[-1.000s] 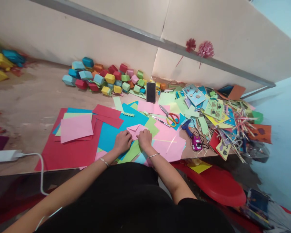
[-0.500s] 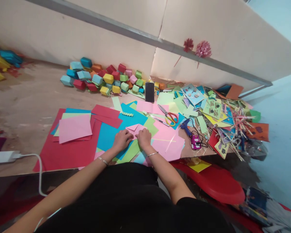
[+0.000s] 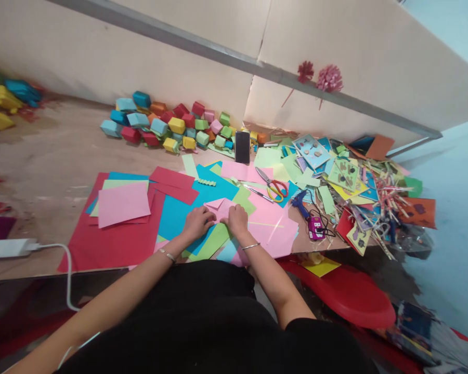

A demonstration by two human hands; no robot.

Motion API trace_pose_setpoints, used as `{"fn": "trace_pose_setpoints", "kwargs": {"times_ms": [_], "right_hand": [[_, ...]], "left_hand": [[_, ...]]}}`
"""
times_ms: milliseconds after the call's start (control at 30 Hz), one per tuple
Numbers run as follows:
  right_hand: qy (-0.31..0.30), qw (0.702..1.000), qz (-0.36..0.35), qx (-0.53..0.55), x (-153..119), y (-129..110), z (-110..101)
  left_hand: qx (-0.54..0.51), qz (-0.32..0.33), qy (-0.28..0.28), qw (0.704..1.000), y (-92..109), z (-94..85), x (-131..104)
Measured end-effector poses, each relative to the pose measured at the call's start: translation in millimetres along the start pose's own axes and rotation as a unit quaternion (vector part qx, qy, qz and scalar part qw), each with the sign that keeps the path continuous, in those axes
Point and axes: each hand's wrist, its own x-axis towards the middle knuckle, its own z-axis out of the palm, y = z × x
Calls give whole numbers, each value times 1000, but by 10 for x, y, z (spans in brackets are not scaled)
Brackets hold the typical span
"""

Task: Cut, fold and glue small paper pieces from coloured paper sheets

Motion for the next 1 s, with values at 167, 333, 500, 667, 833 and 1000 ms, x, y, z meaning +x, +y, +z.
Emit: {"fn": "trace_pose_setpoints", "kwargs": {"times_ms": [167,333,500,667,833,1000], "right_hand": [[-1,999,11,36,52,140,-5],[-3,997,26,67,100,247,-23],[-4,996,34,86,118,257,-18],[1,995,38,96,105,258,-16],[9,995,37,97,107,260,14],[35,994,13,99,56,264,25]], "left_hand": [[1,4,3,1000,-13,15,0],[9,16,14,1000,2,90,-34],[22,61,17,998,-30,116,-158],[28,94,31,995,-138,84,-331],[22,123,39,991,-102,139,-389],[9,144,42,989,25,232,-314]]}}
